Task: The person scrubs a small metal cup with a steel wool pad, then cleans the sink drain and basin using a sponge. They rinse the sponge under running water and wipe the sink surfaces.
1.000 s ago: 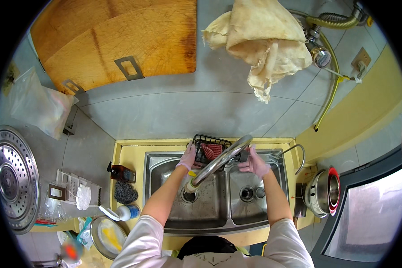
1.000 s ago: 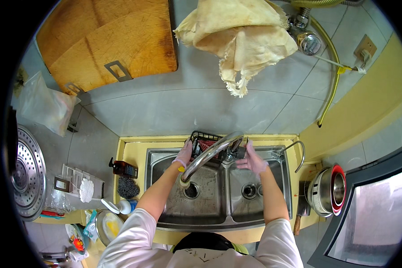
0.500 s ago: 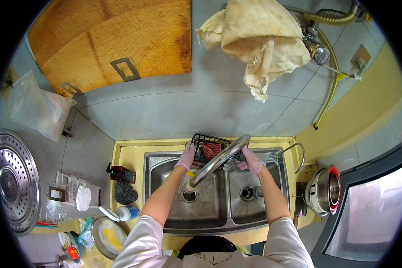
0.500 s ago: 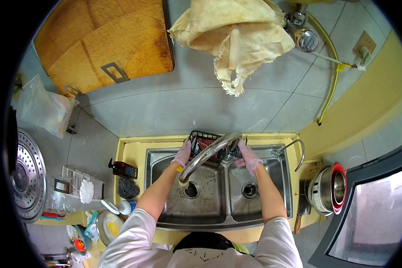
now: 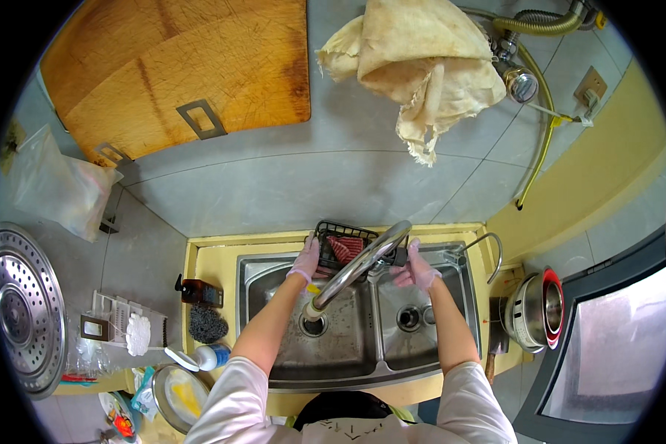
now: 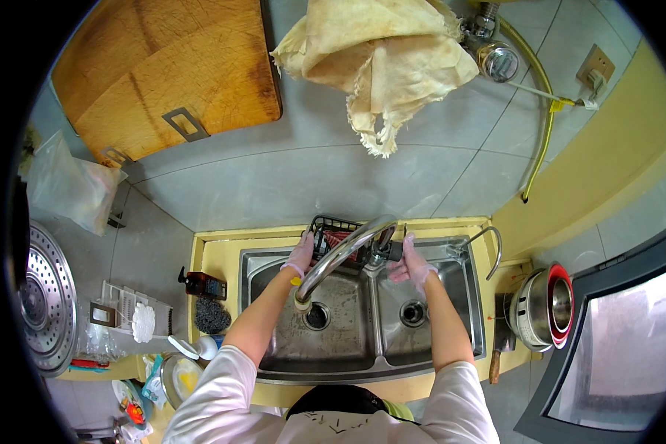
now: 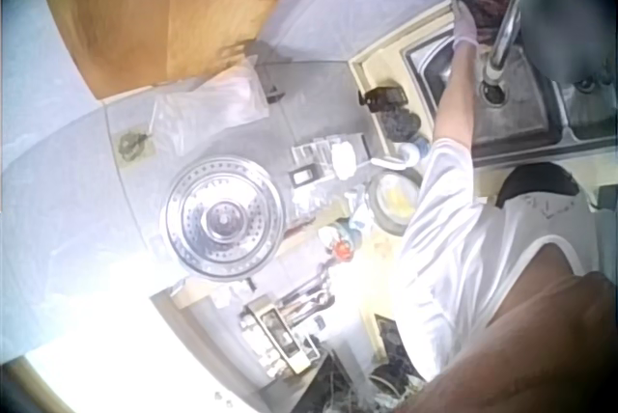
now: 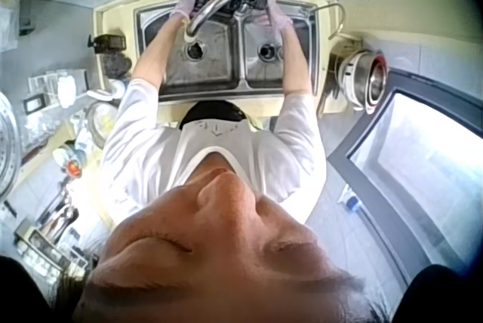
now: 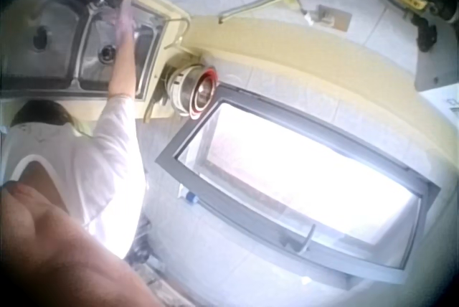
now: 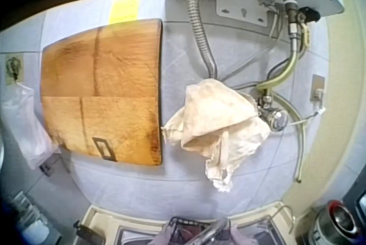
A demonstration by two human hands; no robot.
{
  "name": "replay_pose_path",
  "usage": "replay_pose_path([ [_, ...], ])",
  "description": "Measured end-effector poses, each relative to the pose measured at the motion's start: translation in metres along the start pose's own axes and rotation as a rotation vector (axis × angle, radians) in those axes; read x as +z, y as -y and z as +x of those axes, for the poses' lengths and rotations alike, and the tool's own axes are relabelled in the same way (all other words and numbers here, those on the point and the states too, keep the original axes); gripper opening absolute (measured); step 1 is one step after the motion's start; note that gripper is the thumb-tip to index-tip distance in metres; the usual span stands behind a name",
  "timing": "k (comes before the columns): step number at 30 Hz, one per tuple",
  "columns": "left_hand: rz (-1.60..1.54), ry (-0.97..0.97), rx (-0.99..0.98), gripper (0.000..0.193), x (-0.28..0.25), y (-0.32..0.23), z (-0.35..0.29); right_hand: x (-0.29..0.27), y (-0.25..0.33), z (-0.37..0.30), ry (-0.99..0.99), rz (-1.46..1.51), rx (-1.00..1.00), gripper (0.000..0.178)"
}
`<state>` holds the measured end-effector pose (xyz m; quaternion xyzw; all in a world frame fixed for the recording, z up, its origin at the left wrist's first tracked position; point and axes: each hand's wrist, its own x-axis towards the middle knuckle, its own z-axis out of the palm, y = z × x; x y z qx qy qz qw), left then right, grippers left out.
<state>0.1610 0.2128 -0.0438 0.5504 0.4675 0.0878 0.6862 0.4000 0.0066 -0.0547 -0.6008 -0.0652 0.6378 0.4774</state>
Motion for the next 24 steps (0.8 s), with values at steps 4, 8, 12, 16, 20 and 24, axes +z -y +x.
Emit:
replay_pose_path([
  [4,0.205,0.019,0.153,0.045,-0.011,0.036,0.035,-0.034,-0.021,0.049,0.024,-0.241,-0.088,0.076],
  [8,0.216,-0.015,0.164,0.051,-0.025,0.056,0.047,0.028,-0.015,-0.002,-0.108,-0.059,-0.553,0.071],
  [12,0.019,0.005,-0.024,0.058,-0.005,0.025,0.021,0.013,-0.001,0.006,-0.263,-0.005,-0.130,0.054],
  [16,0.014,-0.024,-0.021,0.058,-0.012,0.031,0.026,0.016,-0.007,0.011,-0.151,-0.030,-0.248,0.047],
  [20,-0.037,0.015,-0.013,0.057,-0.006,0.028,0.029,-0.029,-0.032,0.002,-0.116,-0.028,-0.528,0.046],
  [24,0.359,-0.144,0.322,0.056,-0.031,0.080,0.086,-0.027,-0.044,0.006,0.074,0.455,-0.678,0.047],
])
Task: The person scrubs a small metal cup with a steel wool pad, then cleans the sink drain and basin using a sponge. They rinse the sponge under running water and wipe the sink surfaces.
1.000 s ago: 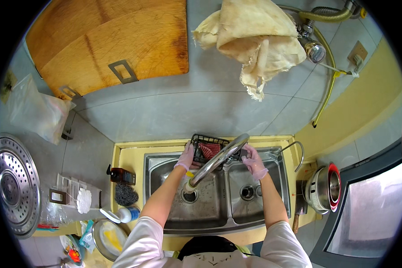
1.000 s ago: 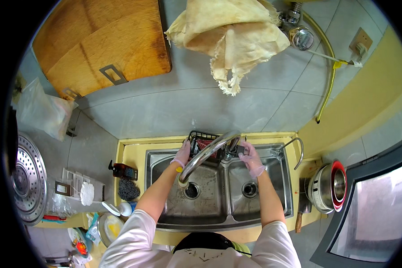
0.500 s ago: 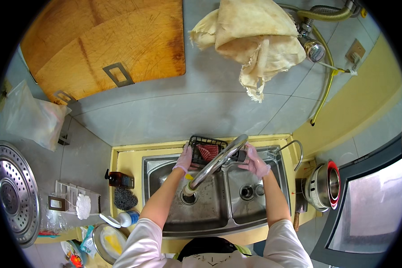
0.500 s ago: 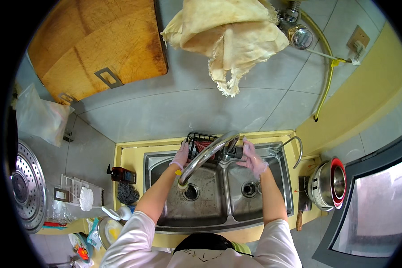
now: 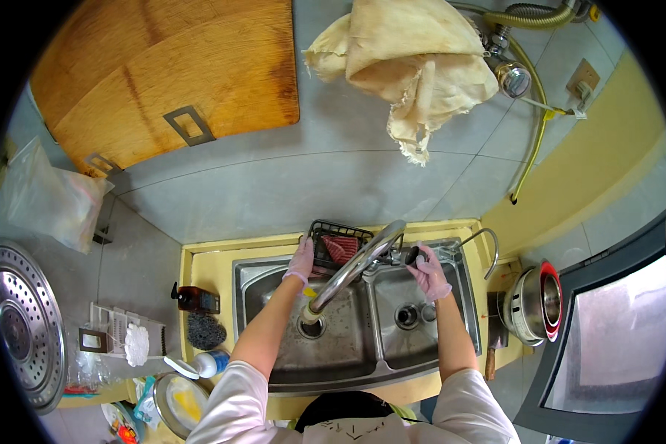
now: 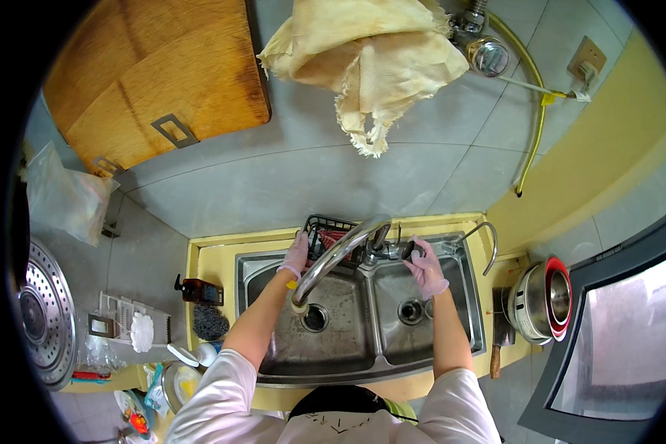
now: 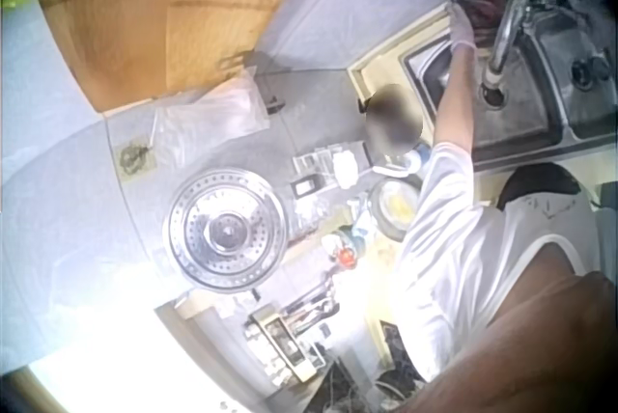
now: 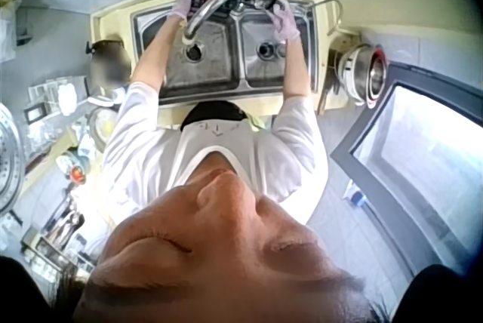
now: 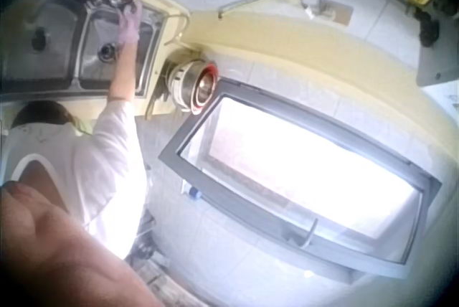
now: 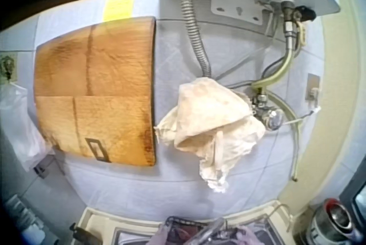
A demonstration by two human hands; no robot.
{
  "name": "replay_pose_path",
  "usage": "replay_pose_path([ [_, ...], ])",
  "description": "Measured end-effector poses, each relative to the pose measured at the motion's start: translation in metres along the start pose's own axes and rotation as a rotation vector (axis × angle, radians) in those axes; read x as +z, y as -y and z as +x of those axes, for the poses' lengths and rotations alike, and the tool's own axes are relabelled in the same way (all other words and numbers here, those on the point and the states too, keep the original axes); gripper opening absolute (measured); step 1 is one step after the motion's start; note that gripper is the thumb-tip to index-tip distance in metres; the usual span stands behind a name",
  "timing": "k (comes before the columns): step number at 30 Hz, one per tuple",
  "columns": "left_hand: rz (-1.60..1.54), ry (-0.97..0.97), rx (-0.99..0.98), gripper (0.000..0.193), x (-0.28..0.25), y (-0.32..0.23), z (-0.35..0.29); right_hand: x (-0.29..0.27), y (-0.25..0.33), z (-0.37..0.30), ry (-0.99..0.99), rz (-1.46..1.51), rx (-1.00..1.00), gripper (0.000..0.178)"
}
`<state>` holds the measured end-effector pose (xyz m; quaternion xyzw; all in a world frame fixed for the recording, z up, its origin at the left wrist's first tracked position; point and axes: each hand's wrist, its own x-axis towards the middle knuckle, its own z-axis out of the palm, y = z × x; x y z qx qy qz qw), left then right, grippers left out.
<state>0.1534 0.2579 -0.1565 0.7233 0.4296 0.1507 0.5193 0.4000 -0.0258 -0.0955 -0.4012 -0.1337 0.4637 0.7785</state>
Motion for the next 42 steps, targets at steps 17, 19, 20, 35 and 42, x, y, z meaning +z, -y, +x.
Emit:
replay_pose_path([
  [17,-0.265,0.021,-0.057,0.053,-0.001,-0.038,-0.026,0.055,0.006,-0.010,-0.274,-0.368,0.349,0.047],
  [19,-0.215,0.020,-0.102,0.053,-0.002,-0.046,-0.024,0.054,0.013,0.009,-0.205,-0.530,0.443,0.044],
  [20,-0.187,0.017,-0.108,0.054,-0.003,-0.048,-0.023,0.056,0.016,0.015,-0.168,-0.611,0.491,0.043],
  [35,-0.242,0.100,-0.098,0.051,0.013,-0.038,-0.018,0.051,0.022,0.031,-0.162,-0.654,0.686,0.036],
  [42,-0.271,-0.026,0.162,0.056,-0.010,0.023,0.001,0.017,0.035,0.026,0.070,-0.690,0.162,0.039],
])
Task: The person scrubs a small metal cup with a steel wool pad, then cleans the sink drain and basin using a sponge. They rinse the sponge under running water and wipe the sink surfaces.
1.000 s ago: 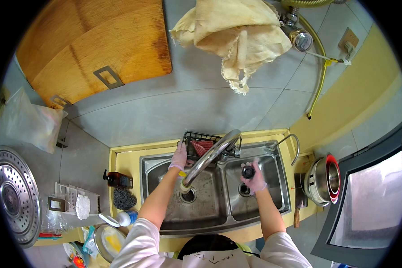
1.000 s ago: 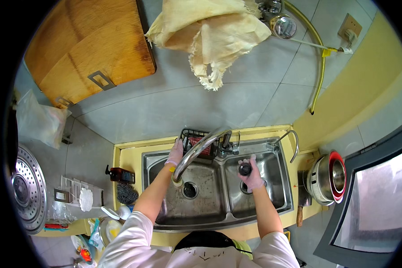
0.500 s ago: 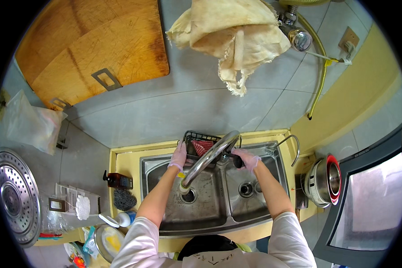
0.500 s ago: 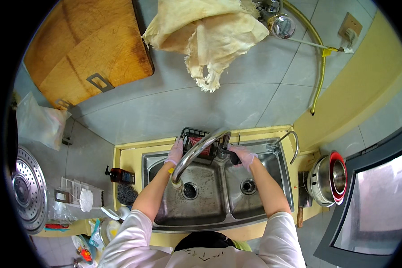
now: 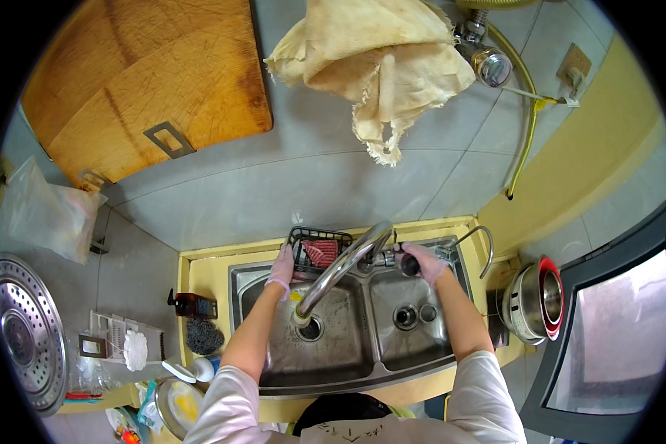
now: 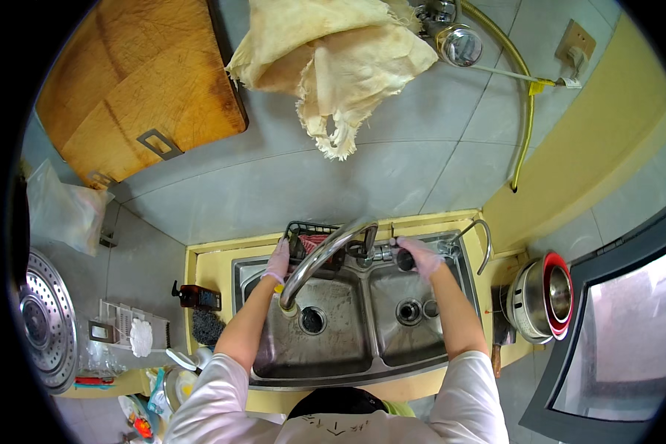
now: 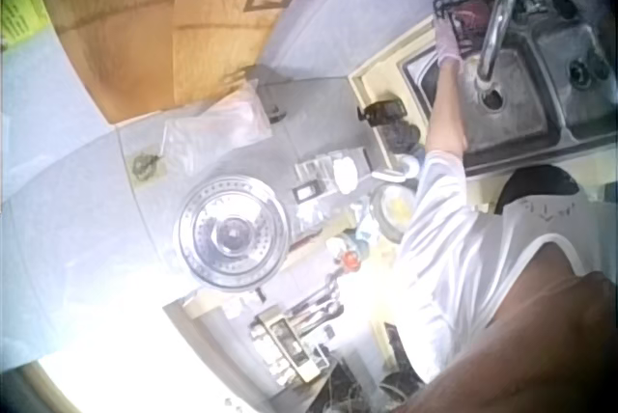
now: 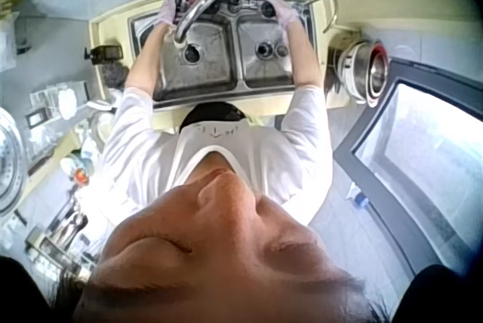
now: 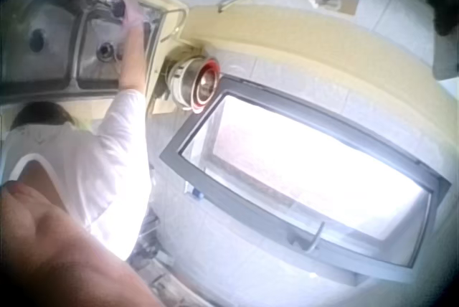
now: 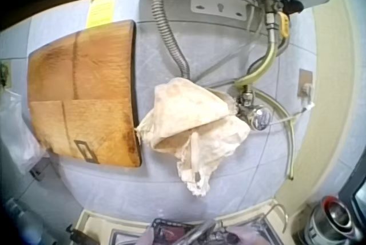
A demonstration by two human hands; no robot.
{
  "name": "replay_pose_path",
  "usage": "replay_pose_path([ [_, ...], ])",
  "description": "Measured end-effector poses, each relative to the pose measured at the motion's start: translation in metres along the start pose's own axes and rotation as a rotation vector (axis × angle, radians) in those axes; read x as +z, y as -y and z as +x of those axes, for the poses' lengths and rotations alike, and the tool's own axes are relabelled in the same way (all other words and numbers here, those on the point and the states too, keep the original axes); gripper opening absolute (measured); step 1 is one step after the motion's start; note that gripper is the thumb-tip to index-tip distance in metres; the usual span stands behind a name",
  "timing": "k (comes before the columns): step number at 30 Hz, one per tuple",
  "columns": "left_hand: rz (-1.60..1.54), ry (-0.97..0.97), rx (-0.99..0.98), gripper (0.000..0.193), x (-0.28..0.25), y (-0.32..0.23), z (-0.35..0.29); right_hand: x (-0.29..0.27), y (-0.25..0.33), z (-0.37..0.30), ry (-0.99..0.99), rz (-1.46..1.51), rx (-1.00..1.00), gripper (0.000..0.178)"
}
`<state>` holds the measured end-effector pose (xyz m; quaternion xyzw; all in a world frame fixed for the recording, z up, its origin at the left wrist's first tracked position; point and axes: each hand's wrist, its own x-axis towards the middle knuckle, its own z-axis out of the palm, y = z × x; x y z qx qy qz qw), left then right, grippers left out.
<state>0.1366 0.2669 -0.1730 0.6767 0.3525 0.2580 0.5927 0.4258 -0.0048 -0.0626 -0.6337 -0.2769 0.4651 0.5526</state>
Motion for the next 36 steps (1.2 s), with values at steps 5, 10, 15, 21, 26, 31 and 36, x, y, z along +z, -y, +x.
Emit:
replay_pose_path([
  [5,-0.154,-0.108,-0.292,0.054,-0.007,-0.072,-0.037,0.003,0.006,-0.030,-0.103,0.228,0.319,0.048],
  [10,-0.317,-0.205,-0.436,0.046,-0.029,-0.054,-0.073,0.020,-0.040,-0.065,0.047,0.476,0.217,0.051],
  [15,-0.334,-0.272,-0.388,0.046,-0.061,0.029,-0.149,0.068,-0.080,-0.085,0.209,0.669,0.229,0.049],
  [21,-0.631,-0.557,-0.718,0.081,-0.032,0.099,-0.256,0.152,-0.136,-0.098,0.041,0.496,0.570,0.027],
  [26,-0.630,-0.777,-0.789,0.089,0.004,0.149,-0.266,0.177,-0.250,-0.086,-0.012,0.119,0.462,0.032],
  [31,-0.773,-0.993,-0.810,0.090,0.009,0.131,-0.257,0.202,-0.294,-0.063,-0.183,-0.366,0.611,0.045],
  [36,-0.877,-1.109,-0.824,0.083,-0.002,0.148,-0.265,0.224,-0.297,-0.059,0.200,-1.051,0.469,0.059],
])
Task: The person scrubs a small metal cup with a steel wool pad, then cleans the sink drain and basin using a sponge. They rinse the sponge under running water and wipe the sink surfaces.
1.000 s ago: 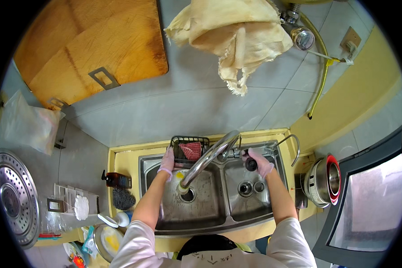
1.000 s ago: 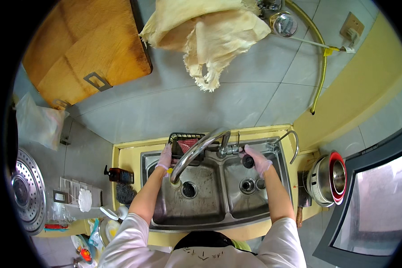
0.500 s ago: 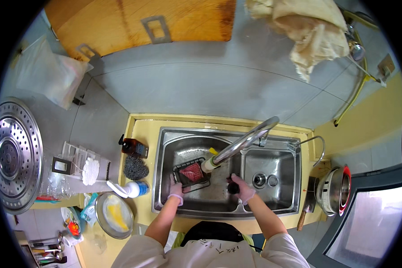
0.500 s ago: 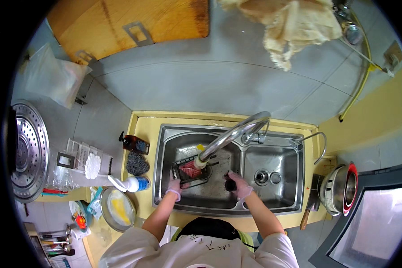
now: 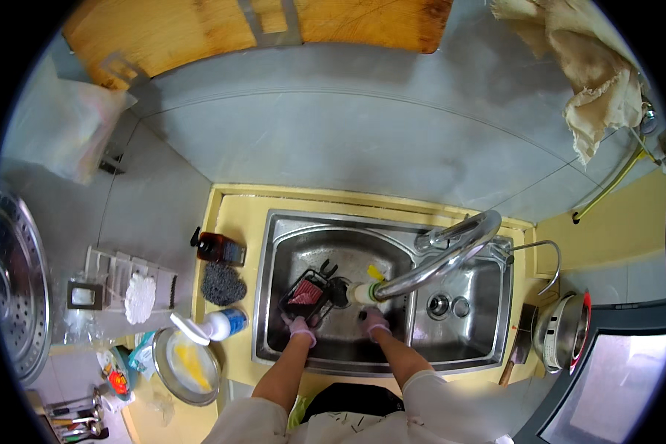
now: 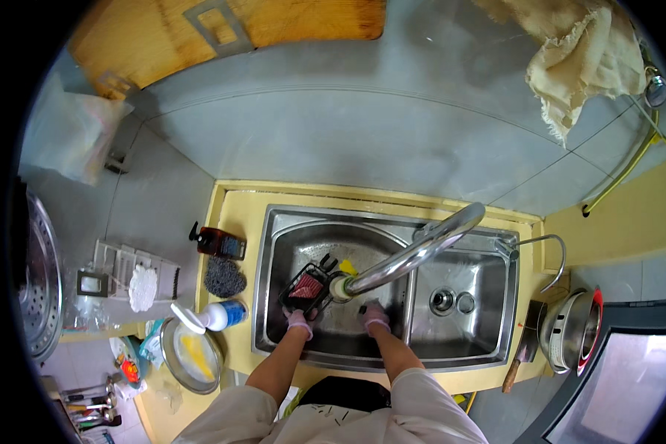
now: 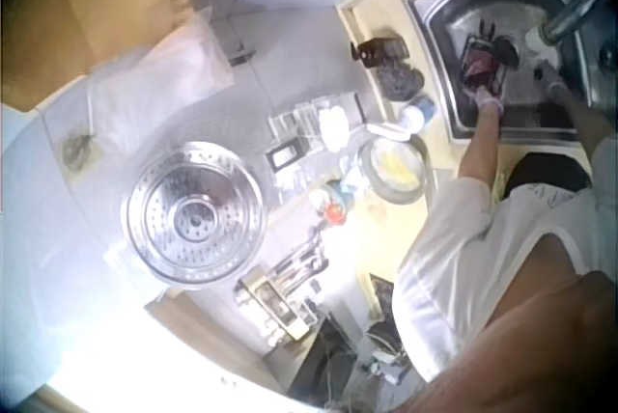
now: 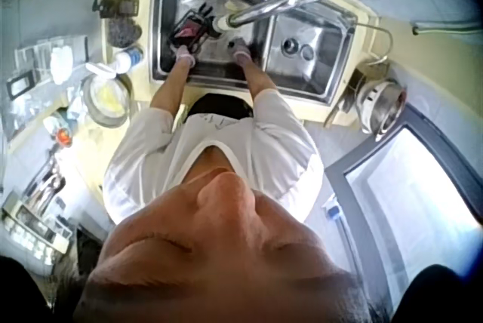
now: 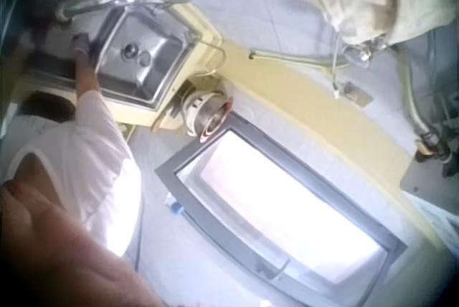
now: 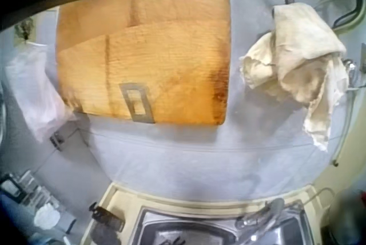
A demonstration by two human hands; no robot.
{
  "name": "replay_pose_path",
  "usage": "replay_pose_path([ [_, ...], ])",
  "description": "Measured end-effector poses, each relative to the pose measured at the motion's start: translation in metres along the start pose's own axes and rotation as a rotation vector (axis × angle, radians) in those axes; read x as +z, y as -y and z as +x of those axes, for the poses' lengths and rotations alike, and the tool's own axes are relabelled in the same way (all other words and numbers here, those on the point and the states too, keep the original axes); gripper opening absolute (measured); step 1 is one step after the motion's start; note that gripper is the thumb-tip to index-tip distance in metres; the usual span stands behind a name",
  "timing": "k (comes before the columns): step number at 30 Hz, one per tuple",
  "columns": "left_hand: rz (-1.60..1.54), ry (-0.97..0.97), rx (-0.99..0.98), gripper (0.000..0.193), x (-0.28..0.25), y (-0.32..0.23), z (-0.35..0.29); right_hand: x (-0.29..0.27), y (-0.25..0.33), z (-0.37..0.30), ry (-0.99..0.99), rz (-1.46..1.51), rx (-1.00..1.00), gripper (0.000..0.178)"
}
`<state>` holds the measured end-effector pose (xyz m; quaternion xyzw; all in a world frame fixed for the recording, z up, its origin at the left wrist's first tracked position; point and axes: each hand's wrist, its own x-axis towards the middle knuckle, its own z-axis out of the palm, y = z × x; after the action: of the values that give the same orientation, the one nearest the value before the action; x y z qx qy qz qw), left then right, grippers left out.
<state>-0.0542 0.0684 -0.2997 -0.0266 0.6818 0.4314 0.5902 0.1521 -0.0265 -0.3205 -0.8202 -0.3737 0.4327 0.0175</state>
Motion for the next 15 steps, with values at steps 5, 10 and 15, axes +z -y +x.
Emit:
replay_pose_path([
  [5,-0.126,-0.017,-0.080,0.071,-0.011,0.017,0.014,0.032,0.035,0.037,-0.185,-0.274,-0.064,0.056],
  [10,-0.234,-0.079,-0.166,0.079,-0.031,0.020,0.035,0.045,0.081,0.084,-0.143,-0.209,-0.176,0.047],
  [15,-0.115,-0.069,-0.176,0.076,-0.002,0.032,-0.004,0.081,-0.032,0.111,-0.386,0.204,-0.138,0.039],
])
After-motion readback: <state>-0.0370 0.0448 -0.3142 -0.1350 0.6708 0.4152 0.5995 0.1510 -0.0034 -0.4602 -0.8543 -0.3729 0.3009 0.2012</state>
